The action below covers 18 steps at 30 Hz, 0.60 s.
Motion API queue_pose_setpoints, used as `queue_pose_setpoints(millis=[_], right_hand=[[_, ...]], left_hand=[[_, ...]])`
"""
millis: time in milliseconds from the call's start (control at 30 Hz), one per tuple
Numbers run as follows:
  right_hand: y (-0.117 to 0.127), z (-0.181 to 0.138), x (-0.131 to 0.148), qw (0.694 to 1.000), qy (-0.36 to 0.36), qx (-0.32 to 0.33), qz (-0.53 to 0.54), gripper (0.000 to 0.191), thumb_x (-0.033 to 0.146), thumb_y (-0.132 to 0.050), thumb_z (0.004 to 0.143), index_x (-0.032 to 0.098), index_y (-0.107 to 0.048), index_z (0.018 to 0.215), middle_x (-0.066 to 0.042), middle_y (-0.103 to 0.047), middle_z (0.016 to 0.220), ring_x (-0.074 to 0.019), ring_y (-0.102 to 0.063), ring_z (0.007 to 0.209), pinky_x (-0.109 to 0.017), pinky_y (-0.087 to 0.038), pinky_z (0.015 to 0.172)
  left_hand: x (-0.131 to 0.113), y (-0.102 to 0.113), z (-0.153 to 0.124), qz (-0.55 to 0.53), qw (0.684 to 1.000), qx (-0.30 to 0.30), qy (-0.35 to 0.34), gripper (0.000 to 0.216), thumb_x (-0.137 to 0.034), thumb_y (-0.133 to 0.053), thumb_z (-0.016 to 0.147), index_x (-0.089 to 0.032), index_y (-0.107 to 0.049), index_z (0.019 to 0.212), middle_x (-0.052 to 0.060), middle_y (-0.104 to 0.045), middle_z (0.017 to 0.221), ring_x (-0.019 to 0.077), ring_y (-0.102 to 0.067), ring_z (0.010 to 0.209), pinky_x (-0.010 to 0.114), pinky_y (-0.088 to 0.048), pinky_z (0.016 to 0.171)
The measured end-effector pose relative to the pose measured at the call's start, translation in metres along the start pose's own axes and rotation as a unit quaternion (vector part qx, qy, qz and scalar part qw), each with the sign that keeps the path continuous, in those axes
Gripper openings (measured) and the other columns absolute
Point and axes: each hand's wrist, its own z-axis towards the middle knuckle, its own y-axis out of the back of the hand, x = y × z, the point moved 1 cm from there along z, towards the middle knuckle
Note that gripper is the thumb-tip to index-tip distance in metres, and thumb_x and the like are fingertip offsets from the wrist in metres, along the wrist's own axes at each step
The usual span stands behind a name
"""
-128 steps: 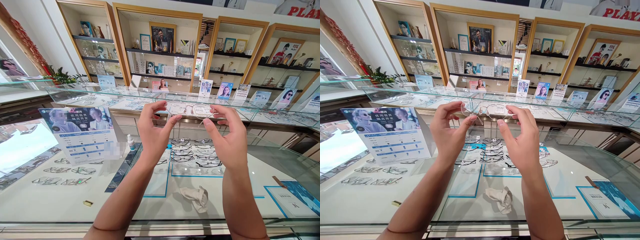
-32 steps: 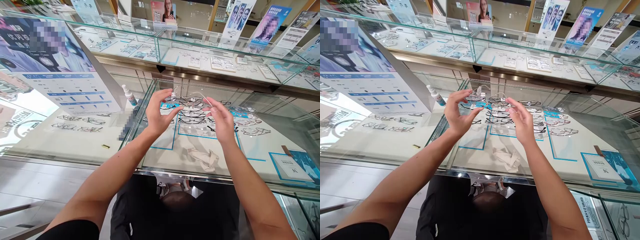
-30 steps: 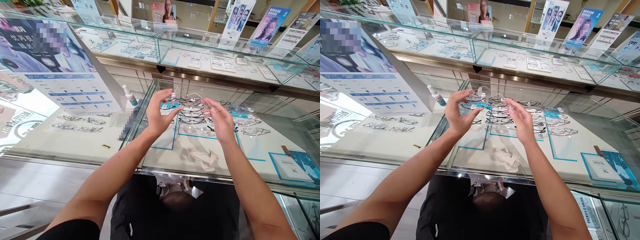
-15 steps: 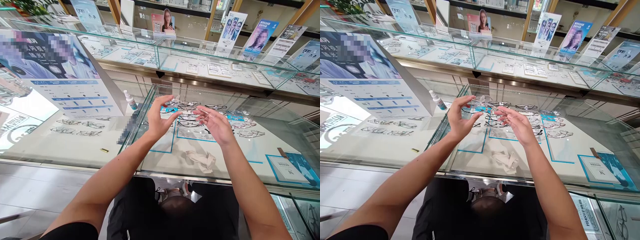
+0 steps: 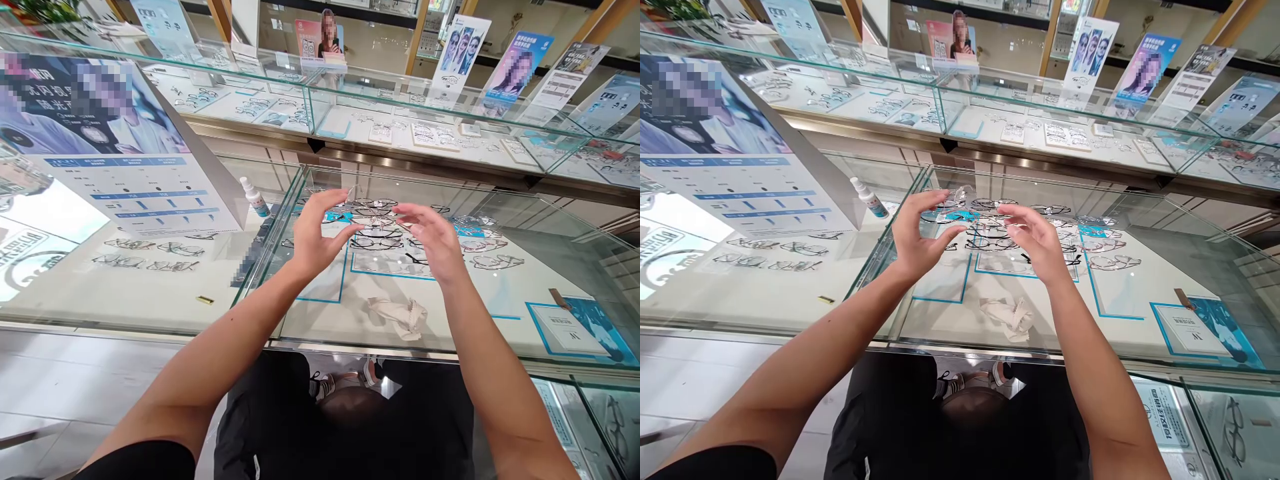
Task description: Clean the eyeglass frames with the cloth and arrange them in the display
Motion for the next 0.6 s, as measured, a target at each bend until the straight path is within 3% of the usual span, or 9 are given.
queue_pose_setpoints(millis=[200, 333, 500, 600], right_hand=[[-0.007, -0.001, -0.002, 0.983, 0.081, 0.004, -0.166, 0.019, 0.047, -0.078, 0.097, 0.029, -0.08, 0.099, -0.008, -0.079, 0.131, -0.0294, -0.07, 0.131, -0.052, -0.052, 0.117], [-0.009, -0.002, -0.002, 0.979, 0.092, 0.009, -0.18, 0.014, 0.041, -0.076, 0.099, 0.028, -0.078, 0.093, -0.007, -0.079, 0.129, -0.0295, -0.071, 0.127, -0.052, -0.052, 0.117], [-0.007, -0.002, 0.001, 0.976, 0.095, 0.022, -0.193, 0.013, 0.036, -0.075, 0.099, 0.028, -0.077, 0.09, -0.007, -0.079, 0.131, -0.0303, -0.07, 0.128, -0.053, -0.051, 0.116], [-0.006, -0.002, 0.001, 0.977, 0.093, 0.033, -0.19, 0.014, 0.036, -0.074, 0.101, 0.028, -0.077, 0.09, -0.007, -0.078, 0.132, -0.03, -0.07, 0.129, -0.053, -0.05, 0.117]], left_hand=[[-0.011, -0.004, -0.007, -0.002, 0.995, 0.048, -0.087, 0.057, -0.059, -0.08, 0.094, -0.03, -0.068, 0.141, 0.011, -0.077, 0.14, 0.0313, -0.072, 0.135, 0.048, -0.059, 0.113], [-0.013, -0.005, -0.008, 0.024, 0.993, 0.082, -0.084, 0.05, -0.053, -0.077, 0.099, -0.028, -0.067, 0.141, 0.011, -0.076, 0.142, 0.0296, -0.071, 0.137, 0.046, -0.057, 0.115], [-0.014, -0.001, -0.005, 0.029, 0.99, 0.066, -0.121, 0.051, -0.052, -0.078, 0.099, -0.026, -0.066, 0.141, 0.013, -0.078, 0.139, 0.0294, -0.074, 0.131, 0.045, -0.059, 0.109], [-0.017, 0.0, -0.003, 0.032, 0.991, 0.083, -0.095, 0.05, -0.052, -0.078, 0.099, -0.026, -0.067, 0.14, 0.013, -0.078, 0.137, 0.0302, -0.074, 0.129, 0.046, -0.059, 0.108]])
